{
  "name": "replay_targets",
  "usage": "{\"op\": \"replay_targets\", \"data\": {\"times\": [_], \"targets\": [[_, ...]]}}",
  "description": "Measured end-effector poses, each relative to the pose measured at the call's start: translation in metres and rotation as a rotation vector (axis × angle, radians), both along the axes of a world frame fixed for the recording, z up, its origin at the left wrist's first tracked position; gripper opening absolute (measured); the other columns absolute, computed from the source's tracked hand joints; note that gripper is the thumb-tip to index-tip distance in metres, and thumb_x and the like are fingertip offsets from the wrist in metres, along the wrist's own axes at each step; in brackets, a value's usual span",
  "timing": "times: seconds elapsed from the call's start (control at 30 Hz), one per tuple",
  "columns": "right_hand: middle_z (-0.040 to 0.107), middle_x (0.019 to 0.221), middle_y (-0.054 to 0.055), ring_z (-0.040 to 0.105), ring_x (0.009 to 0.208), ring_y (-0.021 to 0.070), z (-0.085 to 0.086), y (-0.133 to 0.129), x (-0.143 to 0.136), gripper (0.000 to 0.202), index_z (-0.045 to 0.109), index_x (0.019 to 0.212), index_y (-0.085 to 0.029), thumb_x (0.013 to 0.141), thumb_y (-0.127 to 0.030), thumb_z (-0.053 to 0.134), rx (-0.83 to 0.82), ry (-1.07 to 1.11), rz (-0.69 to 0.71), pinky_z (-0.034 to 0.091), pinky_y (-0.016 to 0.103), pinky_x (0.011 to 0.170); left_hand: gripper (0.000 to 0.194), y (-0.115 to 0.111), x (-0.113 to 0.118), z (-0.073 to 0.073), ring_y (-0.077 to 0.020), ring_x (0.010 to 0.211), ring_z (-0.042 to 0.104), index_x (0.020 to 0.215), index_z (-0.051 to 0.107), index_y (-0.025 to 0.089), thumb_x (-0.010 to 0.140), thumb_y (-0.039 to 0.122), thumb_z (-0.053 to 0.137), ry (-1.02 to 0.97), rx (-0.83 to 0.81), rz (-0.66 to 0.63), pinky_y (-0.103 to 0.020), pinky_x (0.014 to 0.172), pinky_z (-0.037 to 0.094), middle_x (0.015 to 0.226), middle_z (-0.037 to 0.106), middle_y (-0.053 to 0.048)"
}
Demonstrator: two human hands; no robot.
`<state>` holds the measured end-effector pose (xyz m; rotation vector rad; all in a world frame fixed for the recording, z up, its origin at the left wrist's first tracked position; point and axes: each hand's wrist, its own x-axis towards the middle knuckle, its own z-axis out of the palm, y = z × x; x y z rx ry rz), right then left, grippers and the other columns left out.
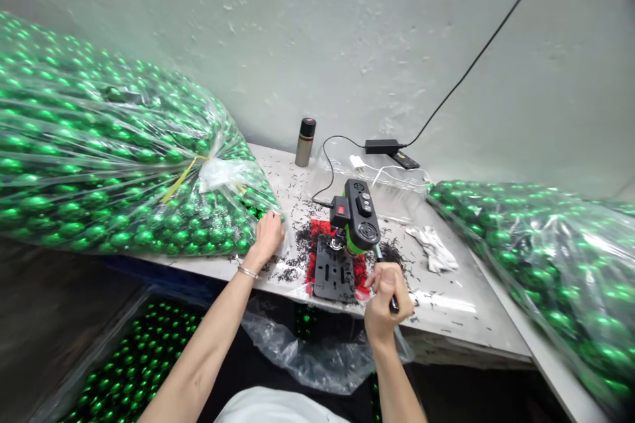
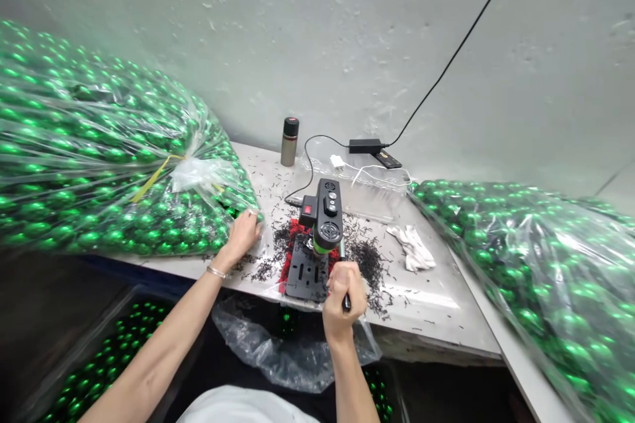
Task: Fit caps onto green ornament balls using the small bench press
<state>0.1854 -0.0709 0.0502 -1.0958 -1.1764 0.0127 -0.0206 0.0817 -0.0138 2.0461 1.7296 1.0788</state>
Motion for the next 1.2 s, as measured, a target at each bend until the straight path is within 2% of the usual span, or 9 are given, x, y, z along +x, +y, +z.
{"op": "replay_targets", "data": {"times": [0.17,0.3,0.37,0.5,0.57,0.7,0.83,1.0,1.2], "targets": [[0.048,0.062,-0.002,0.046,0.056,0.0110,-0.003,-0.001,0.002,0.035,0.047,0.062,-0.020,0.098,-0.022,0.046,0.007,-0.037,-0.015,0.033,0.028,0.054,0.011,0.013,0.002,0.011,-0.0279,0.092,0.060,0.081,0.064,0.013,0.078,0.002,0.064,-0.044,-0.076,-0.001,-0.043,0.090,0.048,0.070,0.058,-0.004],[0.049,0.062,-0.002,0.048,0.056,0.0115,-0.006,-0.001,0.003,0.034,0.047,0.063,-0.020,0.098,-0.022,0.045,-0.001,-0.049,-0.008,0.034,0.028,0.055,0.020,-0.010,-0.002,0.014,-0.0291,0.093,0.064,0.100,0.069,0.013,0.083,0.022,0.070,-0.126,-0.136,0.011,-0.045,0.089,0.050,0.082,0.068,-0.008],[0.048,0.062,-0.002,0.048,0.056,0.0115,-0.007,-0.001,0.002,0.035,0.046,0.063,-0.021,0.098,-0.022,0.044,-0.013,-0.033,-0.014,0.034,0.028,0.054,0.034,-0.031,0.002,0.010,-0.0266,0.092,0.068,0.111,0.069,0.015,0.085,0.036,0.068,-0.322,-0.223,-0.042,-0.043,0.087,0.053,0.095,0.072,-0.010],[0.048,0.063,-0.002,0.048,0.057,0.0112,-0.007,-0.001,0.002,0.036,0.046,0.062,-0.021,0.099,-0.021,0.043,-0.021,-0.027,-0.016,0.035,0.028,0.056,0.053,-0.074,0.030,-0.004,-0.0217,0.095,0.070,0.119,0.068,0.017,0.078,0.050,0.073,-0.961,-0.525,-0.193,-0.038,0.089,0.056,0.108,0.073,-0.011],[0.048,0.063,-0.002,0.048,0.057,0.0110,-0.006,-0.002,0.002,0.035,0.046,0.063,-0.020,0.098,-0.020,0.043,-0.017,-0.038,-0.017,0.035,0.028,0.056,0.056,-0.086,0.049,-0.012,-0.0208,0.096,0.070,0.119,0.069,0.016,0.075,0.049,0.076,-1.019,-0.631,-0.219,-0.036,0.090,0.056,0.110,0.073,-0.011],[0.050,0.065,-0.002,0.049,0.059,0.0110,-0.006,-0.003,0.004,0.032,0.049,0.066,-0.020,0.098,-0.017,0.043,-0.017,-0.068,0.013,0.036,0.027,0.056,0.049,-0.088,0.074,-0.024,-0.0218,0.096,0.069,0.118,0.070,0.015,0.078,0.043,0.073,-0.828,-0.593,-0.257,-0.035,0.089,0.054,0.104,0.075,-0.009],[0.052,0.065,-0.001,0.051,0.060,0.0118,-0.008,-0.003,0.004,0.032,0.048,0.065,-0.020,0.097,-0.016,0.043,0.009,-0.090,0.020,0.037,0.028,0.056,0.042,-0.084,0.080,-0.024,-0.0221,0.087,0.068,0.120,0.070,0.017,0.083,0.036,0.068,-0.504,-0.445,-0.296,-0.037,0.086,0.054,0.096,0.076,-0.007],[0.053,0.066,-0.001,0.052,0.061,0.0127,-0.008,-0.004,0.005,0.031,0.049,0.065,-0.020,0.096,-0.015,0.043,-0.005,-0.102,0.024,0.038,0.028,0.056,0.033,-0.090,0.085,-0.017,-0.0284,0.107,0.066,0.117,0.071,0.020,0.085,0.029,0.069,-0.137,-0.187,-0.354,-0.046,0.099,0.047,0.114,0.074,-0.011],[0.052,0.067,-0.001,0.052,0.062,0.0118,-0.008,-0.005,0.006,0.031,0.045,0.065,-0.021,0.095,-0.010,0.043,0.014,-0.135,0.047,0.038,0.028,0.056,0.033,-0.088,0.091,-0.027,-0.0290,0.107,0.066,0.114,0.071,0.019,0.085,0.035,0.072,-0.094,-0.065,-0.408,-0.049,0.101,0.046,0.113,0.074,-0.012]]}}
